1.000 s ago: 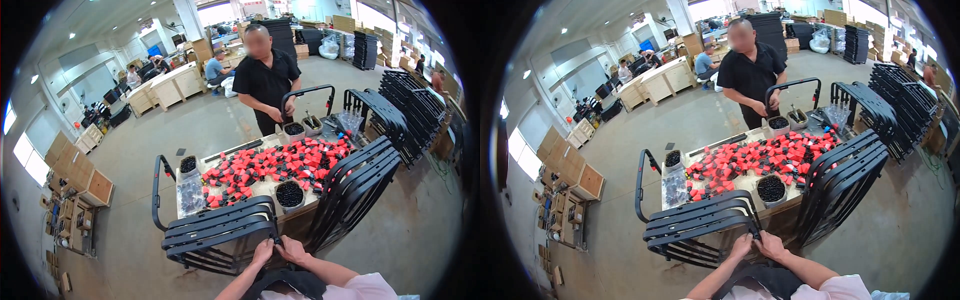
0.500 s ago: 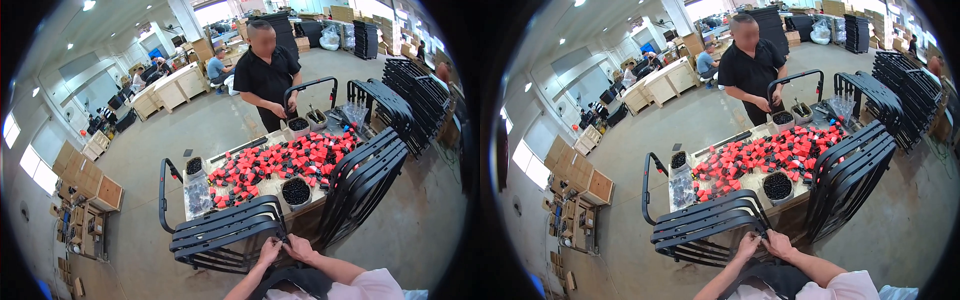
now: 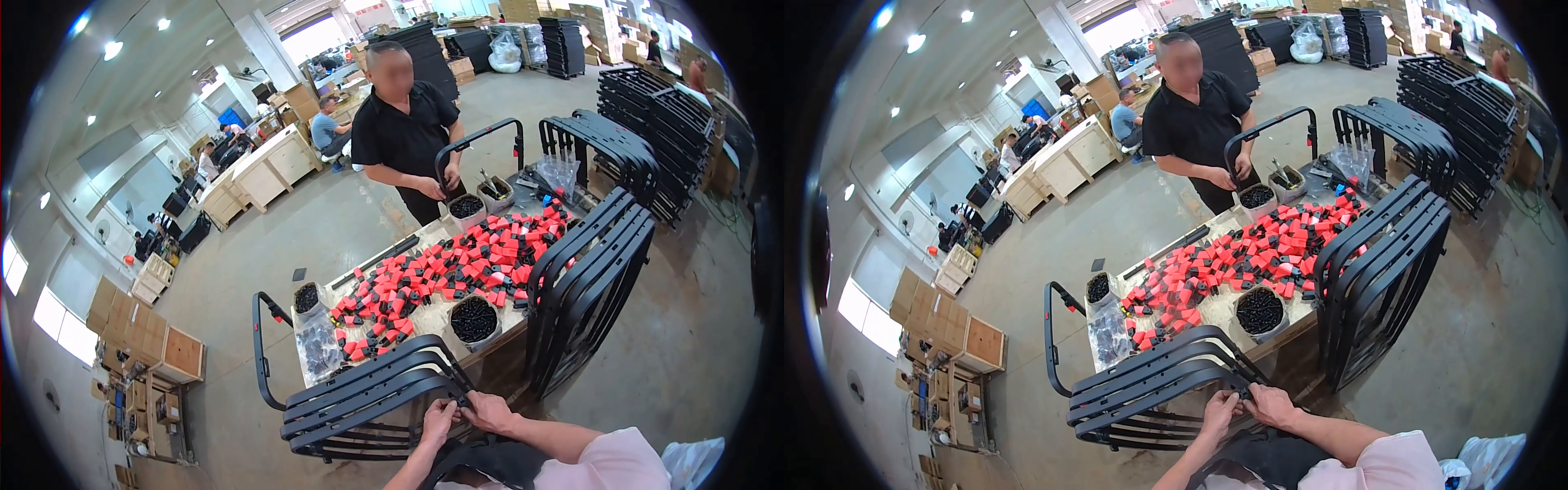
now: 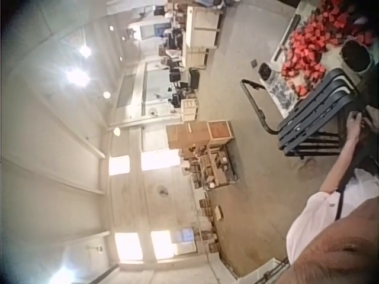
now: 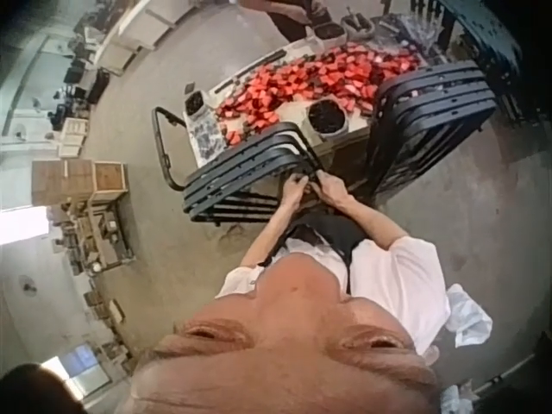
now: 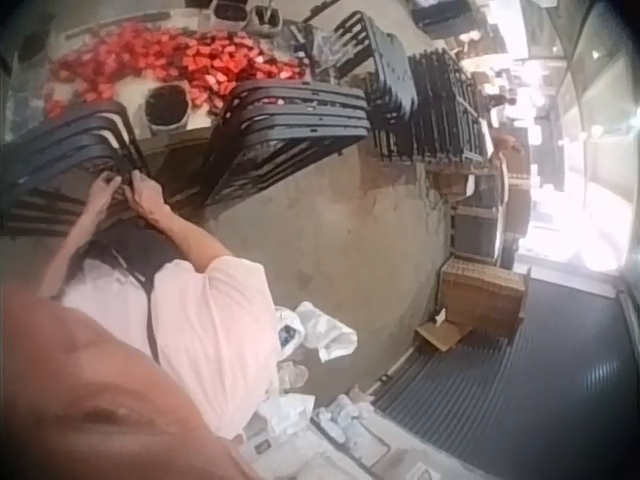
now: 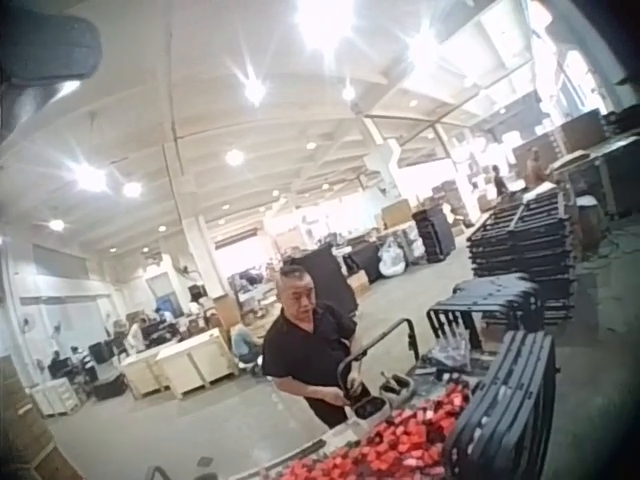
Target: Assembling metal furniture frames by attaching plastic caps and components using a power drill and hands.
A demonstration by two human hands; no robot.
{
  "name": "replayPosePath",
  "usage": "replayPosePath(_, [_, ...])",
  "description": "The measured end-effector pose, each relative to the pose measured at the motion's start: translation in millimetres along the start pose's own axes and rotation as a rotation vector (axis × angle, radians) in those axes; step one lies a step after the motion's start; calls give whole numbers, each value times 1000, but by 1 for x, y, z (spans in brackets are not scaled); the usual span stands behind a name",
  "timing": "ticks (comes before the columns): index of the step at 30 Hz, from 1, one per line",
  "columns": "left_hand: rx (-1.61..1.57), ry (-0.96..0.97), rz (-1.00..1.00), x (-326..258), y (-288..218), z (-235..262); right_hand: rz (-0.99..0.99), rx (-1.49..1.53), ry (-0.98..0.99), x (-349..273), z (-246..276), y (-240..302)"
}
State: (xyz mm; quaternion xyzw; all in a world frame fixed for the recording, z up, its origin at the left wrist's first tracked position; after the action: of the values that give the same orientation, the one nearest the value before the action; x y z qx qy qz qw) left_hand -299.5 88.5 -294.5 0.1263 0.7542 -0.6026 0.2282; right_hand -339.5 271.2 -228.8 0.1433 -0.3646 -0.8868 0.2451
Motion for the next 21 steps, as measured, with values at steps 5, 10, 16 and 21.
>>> replayPosePath(5, [-24,-13,92,-2,-3,-1,32,-19,-20,-3,3,0])
replayPosePath(10, [-77,-17,71,-4,-4,-3,35,-16,-23,-1,1,-2])
replayPosePath(16, [-75,-10,6,-5,-4,-1,34,-1,-9,1,3,0])
replayPosePath(21, [-103,-12,71,-9,-10,-5,21,56,-25,1,3,-4])
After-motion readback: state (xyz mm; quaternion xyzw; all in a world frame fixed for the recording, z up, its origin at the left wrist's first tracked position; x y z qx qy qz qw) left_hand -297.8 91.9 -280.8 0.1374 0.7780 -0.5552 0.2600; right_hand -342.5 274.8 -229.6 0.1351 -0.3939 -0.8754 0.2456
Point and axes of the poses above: each hand's wrist, its own x-axis towards the middle knuckle, its own z-axis out of the back of the hand, y = z × x, the point moved 3 cm from there along x, towards the middle knuckle, and after that the axes turned 4 degrees about y, right-handed, at the moved point
